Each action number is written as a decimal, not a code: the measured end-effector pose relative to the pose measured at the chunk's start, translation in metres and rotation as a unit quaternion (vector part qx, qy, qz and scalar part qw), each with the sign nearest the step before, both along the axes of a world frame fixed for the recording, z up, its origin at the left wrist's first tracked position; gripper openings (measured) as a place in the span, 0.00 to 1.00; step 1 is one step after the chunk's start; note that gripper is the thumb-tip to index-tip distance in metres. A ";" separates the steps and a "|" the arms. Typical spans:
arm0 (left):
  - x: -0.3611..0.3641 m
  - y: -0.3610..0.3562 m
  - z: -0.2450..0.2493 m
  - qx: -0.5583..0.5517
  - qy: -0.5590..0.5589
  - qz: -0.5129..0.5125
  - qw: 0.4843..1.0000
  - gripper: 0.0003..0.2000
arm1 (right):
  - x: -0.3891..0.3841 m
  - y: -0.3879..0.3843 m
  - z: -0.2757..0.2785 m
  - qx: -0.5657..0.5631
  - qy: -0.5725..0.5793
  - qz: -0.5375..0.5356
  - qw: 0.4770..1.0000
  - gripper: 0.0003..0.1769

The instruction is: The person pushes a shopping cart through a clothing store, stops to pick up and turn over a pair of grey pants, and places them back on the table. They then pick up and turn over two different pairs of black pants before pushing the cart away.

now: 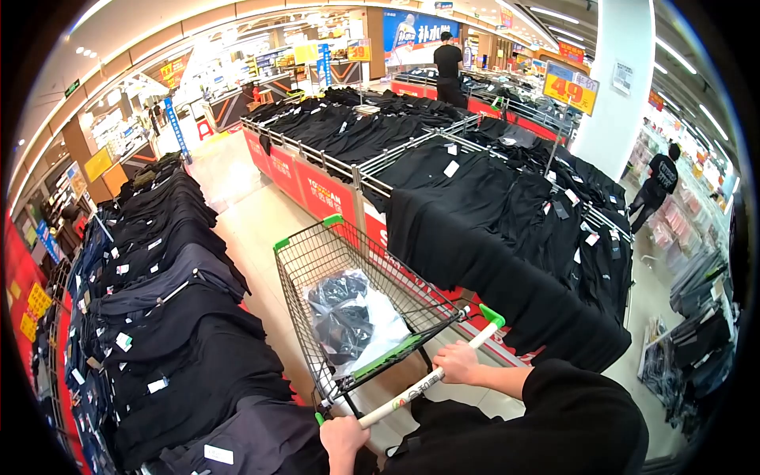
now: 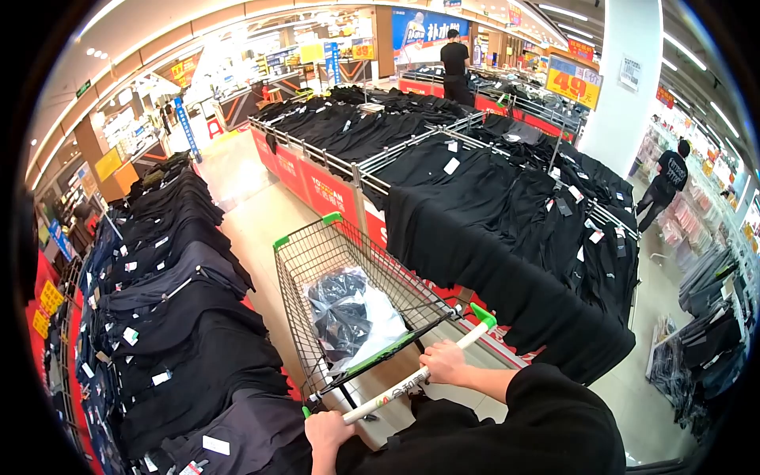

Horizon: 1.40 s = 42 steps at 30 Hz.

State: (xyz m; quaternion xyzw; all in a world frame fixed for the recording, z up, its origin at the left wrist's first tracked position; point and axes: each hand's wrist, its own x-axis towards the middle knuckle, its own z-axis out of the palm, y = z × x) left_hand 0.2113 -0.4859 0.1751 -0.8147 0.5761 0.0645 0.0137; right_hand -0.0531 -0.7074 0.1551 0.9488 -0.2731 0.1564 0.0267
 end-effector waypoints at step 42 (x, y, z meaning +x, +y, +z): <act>0.072 -0.161 0.023 0.036 -0.040 0.147 0.988 0.09 | 0.126 -0.189 0.006 0.026 -0.146 0.104 0.984 0.06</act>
